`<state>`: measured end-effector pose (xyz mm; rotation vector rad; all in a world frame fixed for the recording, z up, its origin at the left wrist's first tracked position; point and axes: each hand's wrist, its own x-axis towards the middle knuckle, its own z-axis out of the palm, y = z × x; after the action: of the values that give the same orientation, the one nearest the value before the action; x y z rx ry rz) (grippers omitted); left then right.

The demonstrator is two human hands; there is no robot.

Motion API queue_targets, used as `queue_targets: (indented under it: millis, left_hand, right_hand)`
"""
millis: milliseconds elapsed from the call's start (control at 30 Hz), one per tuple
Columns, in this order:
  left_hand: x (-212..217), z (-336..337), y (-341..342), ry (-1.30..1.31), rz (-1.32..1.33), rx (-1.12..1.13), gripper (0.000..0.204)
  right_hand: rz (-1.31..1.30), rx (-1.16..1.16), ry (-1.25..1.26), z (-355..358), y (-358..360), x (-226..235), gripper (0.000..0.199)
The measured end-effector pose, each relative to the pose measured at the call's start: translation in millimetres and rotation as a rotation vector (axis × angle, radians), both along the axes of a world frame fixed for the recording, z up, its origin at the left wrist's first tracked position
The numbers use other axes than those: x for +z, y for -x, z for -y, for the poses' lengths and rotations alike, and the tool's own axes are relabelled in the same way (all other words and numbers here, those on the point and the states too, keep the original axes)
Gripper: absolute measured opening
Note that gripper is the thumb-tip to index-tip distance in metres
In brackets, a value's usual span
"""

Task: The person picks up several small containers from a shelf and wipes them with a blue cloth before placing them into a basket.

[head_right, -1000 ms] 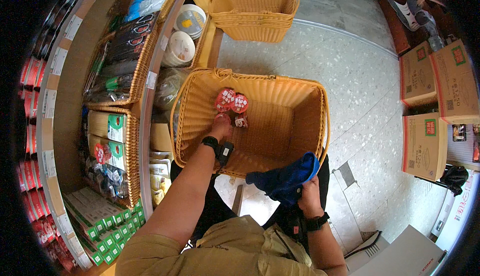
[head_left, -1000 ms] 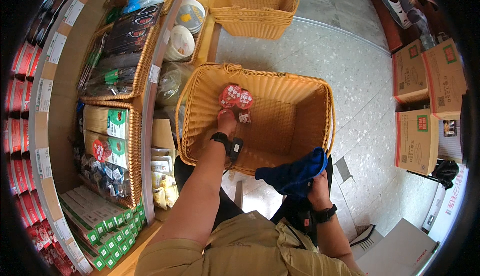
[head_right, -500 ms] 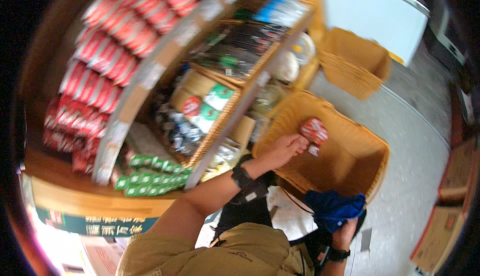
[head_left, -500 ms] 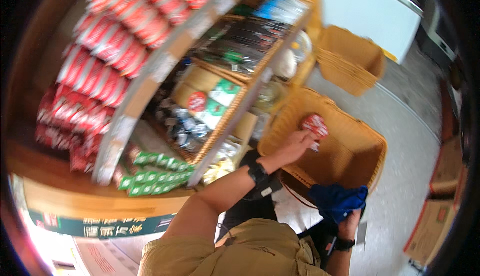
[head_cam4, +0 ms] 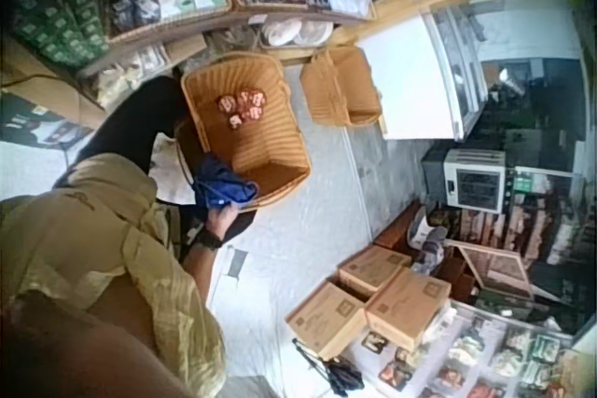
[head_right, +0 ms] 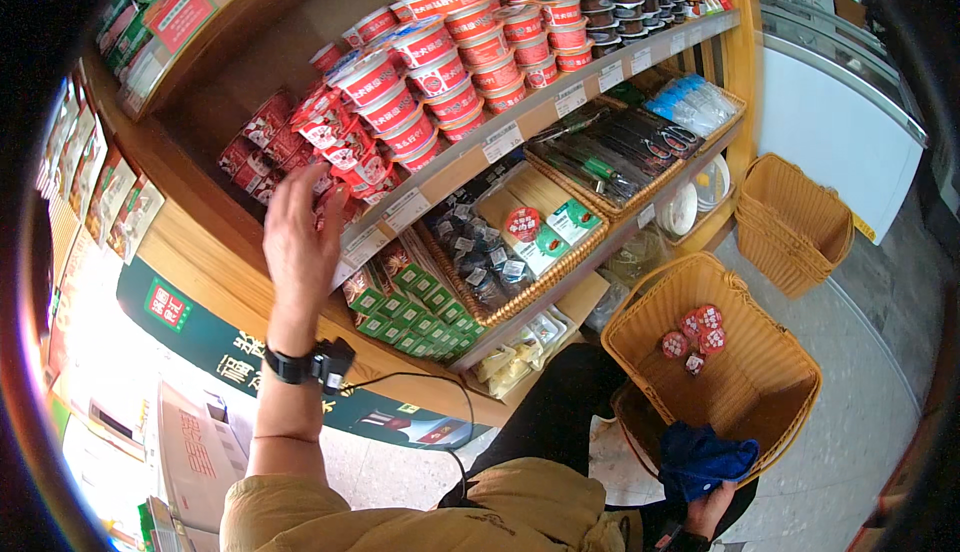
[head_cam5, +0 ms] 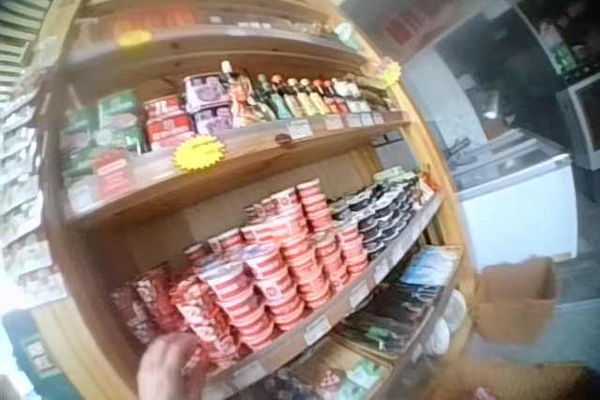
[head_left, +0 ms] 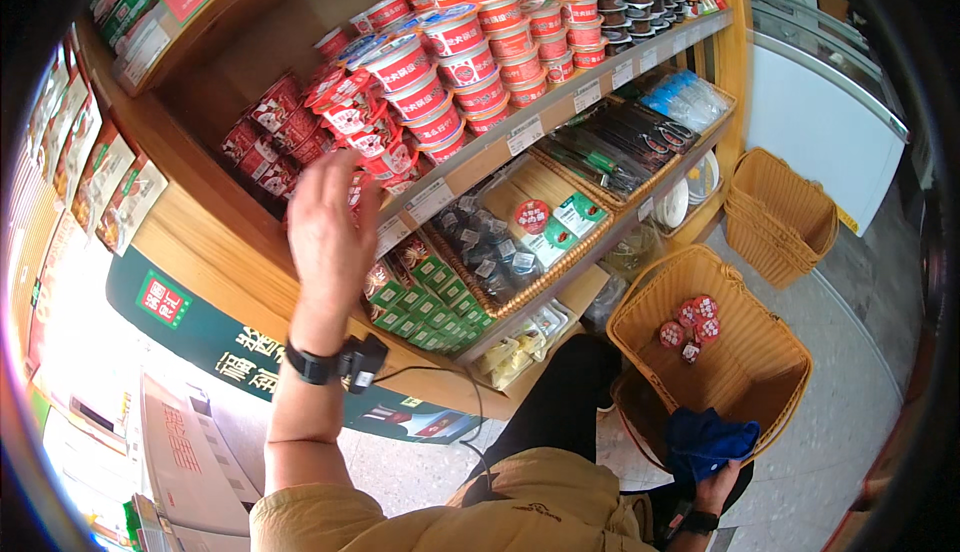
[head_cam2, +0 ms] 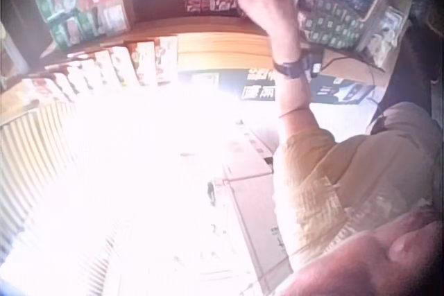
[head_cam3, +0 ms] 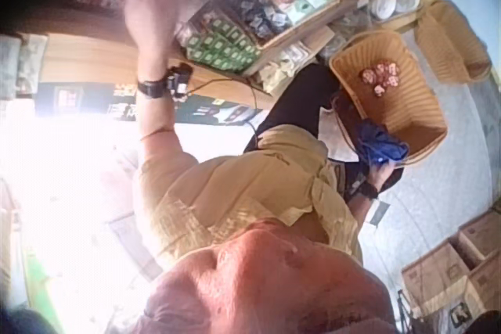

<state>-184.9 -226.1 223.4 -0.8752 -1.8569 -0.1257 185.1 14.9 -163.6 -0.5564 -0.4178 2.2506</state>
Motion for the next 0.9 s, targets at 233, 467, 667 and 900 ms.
queue_targets:
  millis: [233,467,667,900]
  left_hand:
    - [8,50,43,0.114,0.179,0.484,0.036]
    - [-1,49,43,0.022,0.263,0.529,0.010]
    - [1,57,39,-0.044,0.124,0.501,0.006]
    - [0,34,-32,-0.449,0.507,-0.199,0.014]
  right_hand:
    - [0.050,-0.049,0.023,-6,0,-5,0.056]
    - [0.061,-0.106,0.005,-1,-4,-3,0.052]
    - [0.068,-0.068,0.038,-3,-6,-5,0.047]
    - [0.113,-0.090,-0.059,5,-3,19,0.042]
